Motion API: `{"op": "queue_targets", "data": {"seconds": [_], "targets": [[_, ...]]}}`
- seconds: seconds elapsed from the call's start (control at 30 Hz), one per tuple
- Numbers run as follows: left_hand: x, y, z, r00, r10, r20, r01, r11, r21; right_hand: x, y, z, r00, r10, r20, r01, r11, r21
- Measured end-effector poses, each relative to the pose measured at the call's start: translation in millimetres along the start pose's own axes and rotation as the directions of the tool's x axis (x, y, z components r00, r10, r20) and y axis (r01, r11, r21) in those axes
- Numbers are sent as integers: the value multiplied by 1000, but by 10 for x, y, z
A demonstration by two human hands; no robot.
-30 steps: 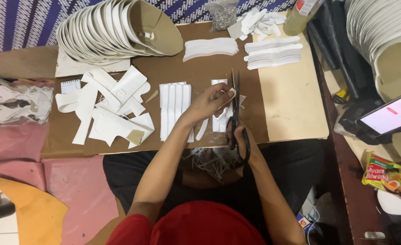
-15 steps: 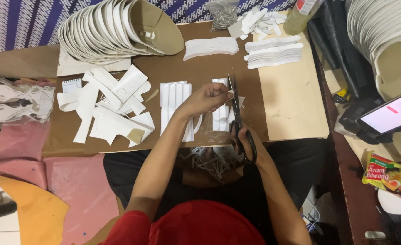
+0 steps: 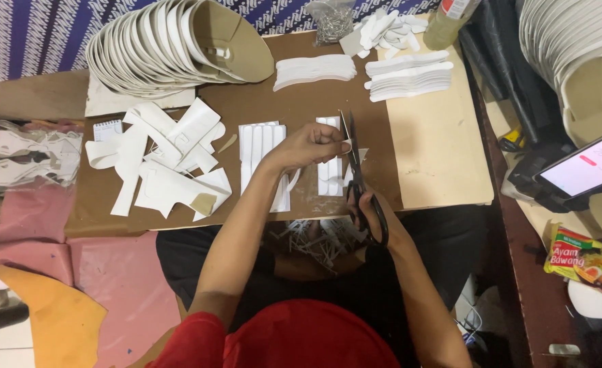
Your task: The person uses scissors to cut long strips of white fabric into smaller, uniform pieces. They repeatedly pick up a strip, cut it, and place the resulting pieces into a neat stack on the table.
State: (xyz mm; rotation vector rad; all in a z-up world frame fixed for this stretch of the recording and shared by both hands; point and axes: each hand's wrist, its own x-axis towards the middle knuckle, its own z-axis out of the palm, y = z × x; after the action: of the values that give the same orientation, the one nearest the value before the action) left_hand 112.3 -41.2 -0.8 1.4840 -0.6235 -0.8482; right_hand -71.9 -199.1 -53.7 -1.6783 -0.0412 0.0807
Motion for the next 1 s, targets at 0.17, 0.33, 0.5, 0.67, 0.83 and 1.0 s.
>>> {"op": "queue_targets", "data": {"seconds": [0.17,0.33,0.5,0.67,0.83,1.0], "targets": [[17,25,-32,999,-4,35,3,999,33,-33,-201,3,1000,6,-11,-6,1000,-30],[-10,166,9,997,-15,73,11,998,55,22,-35,49,999,-15,-43,16,999,28],[1,148,-52,992,-10,124,0,997,83,-19,-263,-20,999,-18,31,19,998,-59],[66,104,-137,987,-22,161,6,995,98,-58,-429,3,1000,7,-26,-8,999,-31],[144,105,-231,980,-75,183,52,991,127,-27,-473,-139,997,35,72,-22,984,-179],[311,-78,-324,975,-93,201,67,989,132,9,-323,-221,992,85,90,-67,981,-184]]}}
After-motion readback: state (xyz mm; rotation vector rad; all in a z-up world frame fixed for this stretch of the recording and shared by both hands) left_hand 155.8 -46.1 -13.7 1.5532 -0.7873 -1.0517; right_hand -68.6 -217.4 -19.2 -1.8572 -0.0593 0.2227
